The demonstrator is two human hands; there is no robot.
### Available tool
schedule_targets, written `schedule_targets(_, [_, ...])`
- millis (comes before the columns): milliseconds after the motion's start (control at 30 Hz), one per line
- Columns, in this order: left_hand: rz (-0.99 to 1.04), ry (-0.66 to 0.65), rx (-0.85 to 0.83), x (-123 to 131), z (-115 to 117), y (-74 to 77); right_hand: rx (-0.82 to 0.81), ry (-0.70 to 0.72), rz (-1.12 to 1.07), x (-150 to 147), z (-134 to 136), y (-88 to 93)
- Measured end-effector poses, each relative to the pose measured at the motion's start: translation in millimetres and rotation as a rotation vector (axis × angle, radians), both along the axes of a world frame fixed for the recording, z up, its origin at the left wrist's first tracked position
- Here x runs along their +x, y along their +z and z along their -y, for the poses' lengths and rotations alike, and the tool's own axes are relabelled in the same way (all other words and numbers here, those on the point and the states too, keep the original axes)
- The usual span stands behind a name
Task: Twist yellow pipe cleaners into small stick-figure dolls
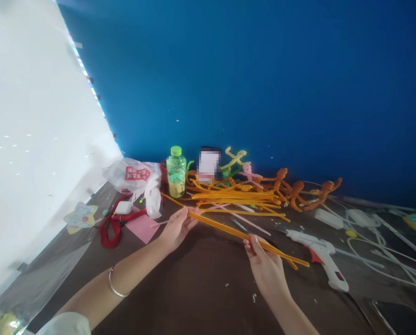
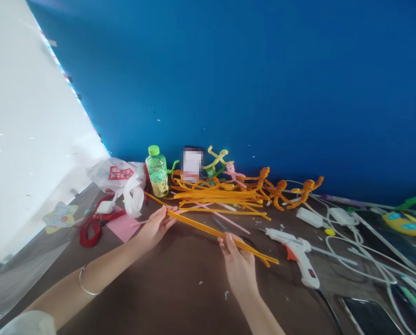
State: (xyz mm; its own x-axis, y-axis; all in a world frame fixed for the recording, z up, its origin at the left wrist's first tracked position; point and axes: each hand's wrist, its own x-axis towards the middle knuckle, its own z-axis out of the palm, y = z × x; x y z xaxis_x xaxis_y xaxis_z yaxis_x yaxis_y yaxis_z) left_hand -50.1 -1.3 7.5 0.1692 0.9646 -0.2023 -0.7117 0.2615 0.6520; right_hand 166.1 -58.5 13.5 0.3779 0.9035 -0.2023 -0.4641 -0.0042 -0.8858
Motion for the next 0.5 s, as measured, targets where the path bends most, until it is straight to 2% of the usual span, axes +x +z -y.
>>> schedule_targets(267, [0.008,0.120,0.003,-14,-16,-2.9,0.067,-0.115,-0.006,14,-7,2.7])
schedule_targets(500, [0.011,0.151,0.006,-16,-20,-3.2,0.056,-0.155,-0.046,19,-9,1.1])
